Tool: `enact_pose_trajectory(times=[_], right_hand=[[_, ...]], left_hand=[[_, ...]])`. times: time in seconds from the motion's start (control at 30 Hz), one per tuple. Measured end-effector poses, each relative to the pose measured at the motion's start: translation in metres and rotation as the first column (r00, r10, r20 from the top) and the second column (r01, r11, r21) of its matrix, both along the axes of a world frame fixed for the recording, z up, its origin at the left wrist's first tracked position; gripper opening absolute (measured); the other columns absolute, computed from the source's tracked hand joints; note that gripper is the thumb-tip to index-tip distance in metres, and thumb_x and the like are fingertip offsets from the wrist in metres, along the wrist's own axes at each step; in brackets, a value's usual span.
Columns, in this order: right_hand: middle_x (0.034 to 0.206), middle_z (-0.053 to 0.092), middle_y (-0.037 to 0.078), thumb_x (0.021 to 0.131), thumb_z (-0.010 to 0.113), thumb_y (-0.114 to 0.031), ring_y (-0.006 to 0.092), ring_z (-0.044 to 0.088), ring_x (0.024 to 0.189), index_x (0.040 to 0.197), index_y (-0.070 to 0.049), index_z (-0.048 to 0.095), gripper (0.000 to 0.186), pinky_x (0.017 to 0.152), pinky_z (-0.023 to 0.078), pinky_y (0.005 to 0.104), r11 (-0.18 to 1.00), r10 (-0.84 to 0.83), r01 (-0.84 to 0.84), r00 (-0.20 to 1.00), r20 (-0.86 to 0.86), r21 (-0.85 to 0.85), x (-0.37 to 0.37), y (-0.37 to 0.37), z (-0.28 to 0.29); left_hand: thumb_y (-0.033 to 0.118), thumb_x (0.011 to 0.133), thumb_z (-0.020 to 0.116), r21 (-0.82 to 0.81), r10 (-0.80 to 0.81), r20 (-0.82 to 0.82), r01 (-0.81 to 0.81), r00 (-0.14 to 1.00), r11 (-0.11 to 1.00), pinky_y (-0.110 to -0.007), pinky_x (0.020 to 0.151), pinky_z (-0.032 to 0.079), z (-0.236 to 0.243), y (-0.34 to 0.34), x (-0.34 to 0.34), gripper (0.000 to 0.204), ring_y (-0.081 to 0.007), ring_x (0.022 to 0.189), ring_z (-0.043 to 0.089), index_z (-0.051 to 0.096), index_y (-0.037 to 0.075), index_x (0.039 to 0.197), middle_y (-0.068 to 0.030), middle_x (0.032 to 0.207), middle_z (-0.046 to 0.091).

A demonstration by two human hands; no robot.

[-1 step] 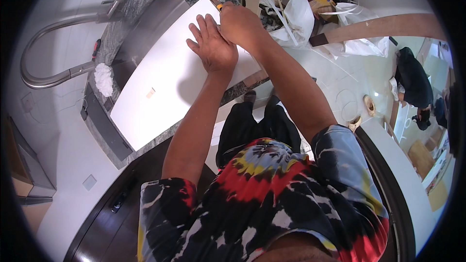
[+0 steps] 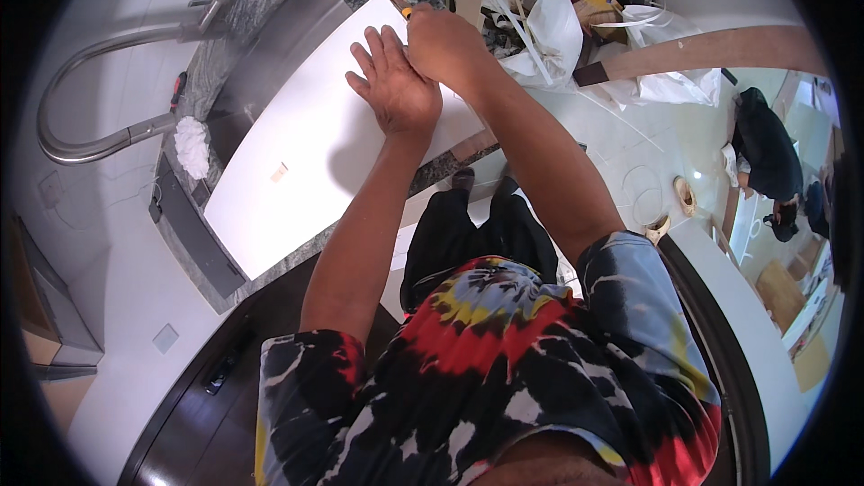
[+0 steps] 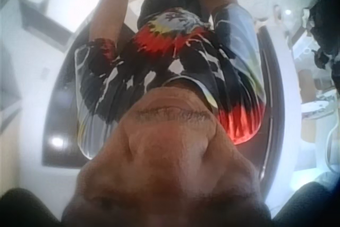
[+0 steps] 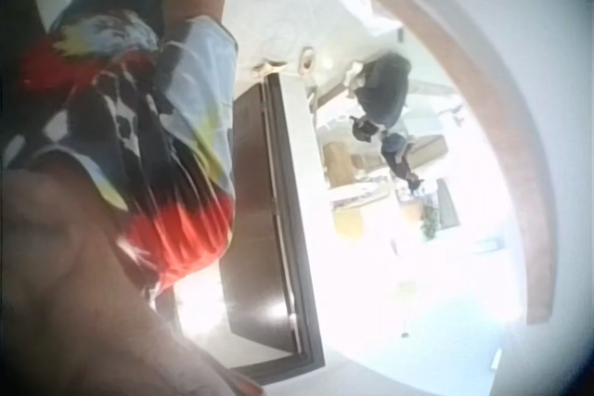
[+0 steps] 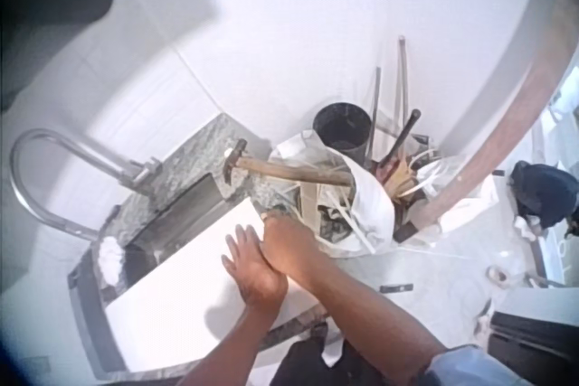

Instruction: The person uses a utility knife to cut a white panel along a marked line, then sands the cut edge with a sanding block. The person flips the panel to work on different edges and continues sanding.

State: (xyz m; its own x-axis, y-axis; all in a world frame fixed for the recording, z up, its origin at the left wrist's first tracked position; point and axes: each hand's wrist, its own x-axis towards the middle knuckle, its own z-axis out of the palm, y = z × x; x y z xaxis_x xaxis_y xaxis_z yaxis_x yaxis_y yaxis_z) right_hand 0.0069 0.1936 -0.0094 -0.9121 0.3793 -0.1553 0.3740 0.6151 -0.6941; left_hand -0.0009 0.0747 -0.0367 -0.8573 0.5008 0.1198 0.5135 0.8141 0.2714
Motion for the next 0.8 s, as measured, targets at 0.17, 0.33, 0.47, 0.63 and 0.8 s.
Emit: enact_pose_trajectory(times=[0.17,0.33,0.47,0.63,0.8], right_hand=[[0.094,0.071,0.025,0.084,0.064,-0.019,0.0406,0.070,0.091,0.099,0.006,0.064,0.029,0.080,0.056,0.0466,0.997,0.081,-0.082,0.994,0.072,0.013,-0.001,0.012,0.014],[0.093,0.070,0.026,0.088,0.057,-0.016,0.0413,0.070,0.090,0.102,0.006,0.062,0.026,0.080,0.055,0.0480,0.994,0.107,-0.109,0.991,0.081,0.021,0.032,0.012,0.020],[0.086,0.070,0.024,0.091,0.050,-0.012,0.0403,0.070,0.086,0.101,0.005,0.062,0.024,0.077,0.056,0.0489,0.999,0.043,-0.044,0.993,0.111,0.004,0.077,-0.006,0.011],[0.085,0.069,0.026,0.092,0.049,-0.009,0.0421,0.069,0.082,0.103,0.005,0.054,0.019,0.074,0.054,0.0527,0.999,0.020,-0.013,0.990,0.141,-0.050,0.144,-0.023,0.026],[0.080,0.069,0.025,0.089,0.050,-0.003,0.0419,0.070,0.075,0.100,0.005,0.052,0.014,0.067,0.055,0.0509,0.999,0.008,0.002,0.971,0.237,-0.042,0.195,-0.035,0.037]], left_hand=[[0.024,0.099,0.041,0.011,-0.035,-0.045,0.035,0.998,0.999,-0.066,0.111,0.015,0.003,0.006,-0.003,0.052,-0.0485,0.144,0.024,0.040,0.000,0.144,-0.0234,0.153,0.036],[0.021,0.099,0.042,-0.013,-0.008,-0.069,0.007,0.998,1.000,-0.065,0.110,0.018,-0.006,0.007,-0.005,0.049,-0.0474,0.142,0.027,0.042,0.000,0.143,-0.0215,0.152,0.037],[0.020,0.099,0.042,-0.043,-0.014,-0.141,0.008,0.990,0.999,-0.065,0.108,0.022,-0.006,0.007,-0.007,0.046,-0.0470,0.140,0.031,0.043,-0.001,0.140,-0.0200,0.149,0.039],[0.016,0.097,0.044,-0.054,-0.024,-0.181,0.015,0.983,0.998,-0.064,0.104,0.028,-0.002,0.009,-0.006,0.042,-0.0454,0.135,0.036,0.046,-0.001,0.136,-0.0191,0.143,0.042],[0.013,0.096,0.046,-0.058,-0.052,-0.275,0.038,0.960,0.998,-0.061,0.096,0.034,0.002,0.012,-0.003,0.033,-0.0422,0.126,0.041,0.050,-0.001,0.125,-0.0176,0.129,0.047]])
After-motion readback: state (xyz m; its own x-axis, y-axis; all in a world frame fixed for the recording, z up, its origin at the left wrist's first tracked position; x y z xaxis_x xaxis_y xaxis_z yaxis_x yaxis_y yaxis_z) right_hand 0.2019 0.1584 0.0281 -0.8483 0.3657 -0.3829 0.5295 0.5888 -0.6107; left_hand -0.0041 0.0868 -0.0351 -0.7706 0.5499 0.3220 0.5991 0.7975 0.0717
